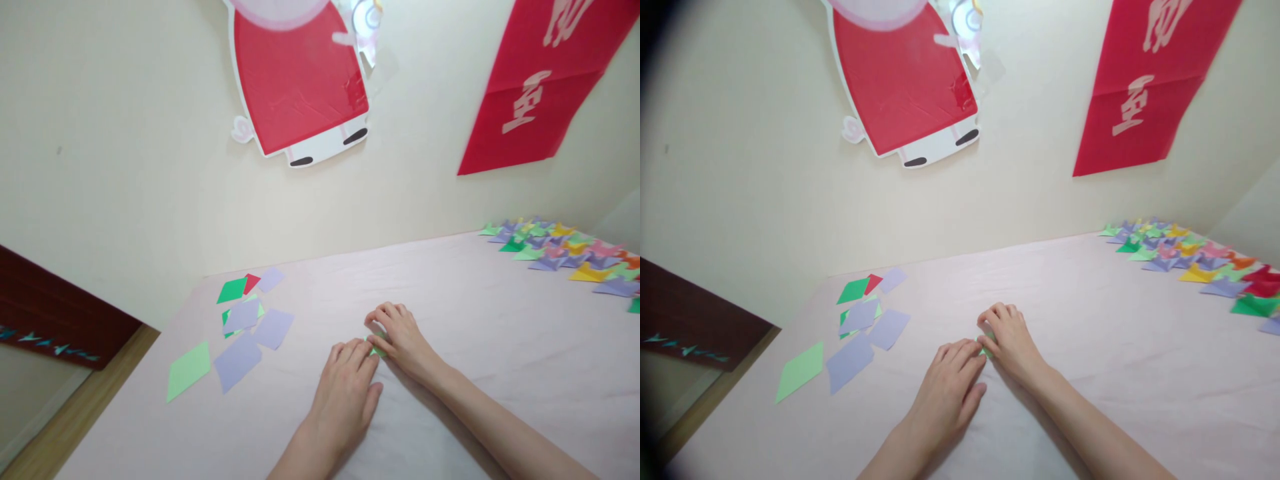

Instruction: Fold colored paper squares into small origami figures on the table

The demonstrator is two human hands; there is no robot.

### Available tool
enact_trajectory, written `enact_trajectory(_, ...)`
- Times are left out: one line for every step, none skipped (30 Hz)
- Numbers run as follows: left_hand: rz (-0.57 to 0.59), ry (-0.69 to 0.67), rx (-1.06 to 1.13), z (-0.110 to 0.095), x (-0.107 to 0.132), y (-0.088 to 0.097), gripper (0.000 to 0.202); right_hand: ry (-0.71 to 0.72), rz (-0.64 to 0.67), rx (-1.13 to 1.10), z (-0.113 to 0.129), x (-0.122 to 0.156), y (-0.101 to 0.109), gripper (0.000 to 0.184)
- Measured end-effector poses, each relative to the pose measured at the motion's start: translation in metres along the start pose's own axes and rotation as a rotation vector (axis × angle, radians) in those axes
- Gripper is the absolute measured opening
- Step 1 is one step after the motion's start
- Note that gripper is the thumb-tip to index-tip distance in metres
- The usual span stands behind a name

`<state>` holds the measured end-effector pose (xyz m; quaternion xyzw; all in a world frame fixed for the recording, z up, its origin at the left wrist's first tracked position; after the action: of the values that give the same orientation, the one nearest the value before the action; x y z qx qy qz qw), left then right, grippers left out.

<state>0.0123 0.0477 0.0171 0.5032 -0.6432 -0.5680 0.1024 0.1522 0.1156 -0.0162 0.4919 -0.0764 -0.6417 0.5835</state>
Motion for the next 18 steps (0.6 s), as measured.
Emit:
enact_trajectory(0.013,-0.011,0.001,0.001,-0.001,-0.002,0.027,0.010,-0.015,0.036,-0.003,0.001,0.001,0.016)
enact_trajectory(0.022,-0.015,0.002,0.003,-0.002,-0.004,0.025,0.016,-0.027,0.073,-0.006,0.001,0.002,0.018)
enact_trajectory(0.028,-0.017,0.002,0.005,-0.003,-0.006,0.025,0.016,-0.035,0.106,-0.010,0.001,0.003,0.019)
enact_trajectory(0.036,-0.021,0.002,0.006,-0.003,-0.008,0.024,0.011,-0.039,0.133,-0.014,0.001,0.004,0.020)
enact_trajectory(0.044,-0.022,0.003,0.007,-0.004,-0.010,0.024,0.002,-0.040,0.151,-0.017,0.000,0.005,0.021)
enact_trajectory(0.054,-0.021,0.006,0.008,-0.004,-0.011,0.024,-0.012,-0.038,0.158,-0.020,-0.001,0.006,0.021)
enact_trajectory(0.065,-0.020,0.011,0.009,-0.004,-0.012,0.024,-0.027,-0.034,0.152,-0.022,-0.002,0.007,0.022)
enact_trajectory(0.075,-0.015,0.016,0.009,-0.004,-0.012,0.025,-0.040,-0.026,0.131,-0.022,-0.003,0.008,0.022)
enact_trajectory(0.081,-0.007,0.023,0.010,-0.003,-0.012,0.026,-0.051,-0.007,0.092,-0.022,-0.005,0.010,0.022)
enact_trajectory(0.085,0.004,0.032,0.010,-0.002,-0.011,0.028,-0.057,0.026,0.037,-0.020,-0.006,0.013,0.022)
enact_trajectory(0.088,0.018,0.045,0.011,-0.001,-0.011,0.031,-0.057,0.074,-0.030,-0.017,-0.007,0.016,0.022)
enact_trajectory(0.090,0.033,0.063,0.012,0.000,-0.010,0.035,-0.052,0.143,-0.108,-0.014,-0.007,0.019,0.022)
enact_trajectory(0.092,0.048,0.086,0.014,0.001,-0.009,0.039,-0.035,0.224,-0.184,-0.011,-0.006,0.022,0.021)
enact_trajectory(0.095,0.059,0.111,0.015,0.001,-0.008,0.042,-0.015,0.299,-0.247,-0.008,-0.004,0.025,0.021)
enact_trajectory(0.101,0.065,0.137,0.017,0.002,-0.007,0.044,-0.002,0.352,-0.291,-0.006,-0.003,0.029,0.022)
enact_trajectory(0.106,0.069,0.160,0.019,0.002,-0.006,0.044,0.003,0.386,-0.314,-0.006,-0.001,0.032,0.022)
enact_trajectory(0.112,0.069,0.179,0.020,0.001,-0.005,0.043,0.004,0.403,-0.326,-0.007,0.000,0.035,0.021)
enact_trajectory(0.117,0.070,0.194,0.022,0.001,-0.004,0.042,0.010,0.412,-0.329,-0.008,0.001,0.036,0.021)
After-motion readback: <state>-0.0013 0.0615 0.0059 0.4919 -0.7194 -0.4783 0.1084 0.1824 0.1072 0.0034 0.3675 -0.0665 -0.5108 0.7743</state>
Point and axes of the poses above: each hand's wrist, its own x-axis away from the middle knuckle, its own y-axis out of the back of the hand, z = x × y, the point moved 4 cm from there along -x, towards the middle knuckle, and after that the axes turned 13 degrees about -z, right-handed, at the moved point
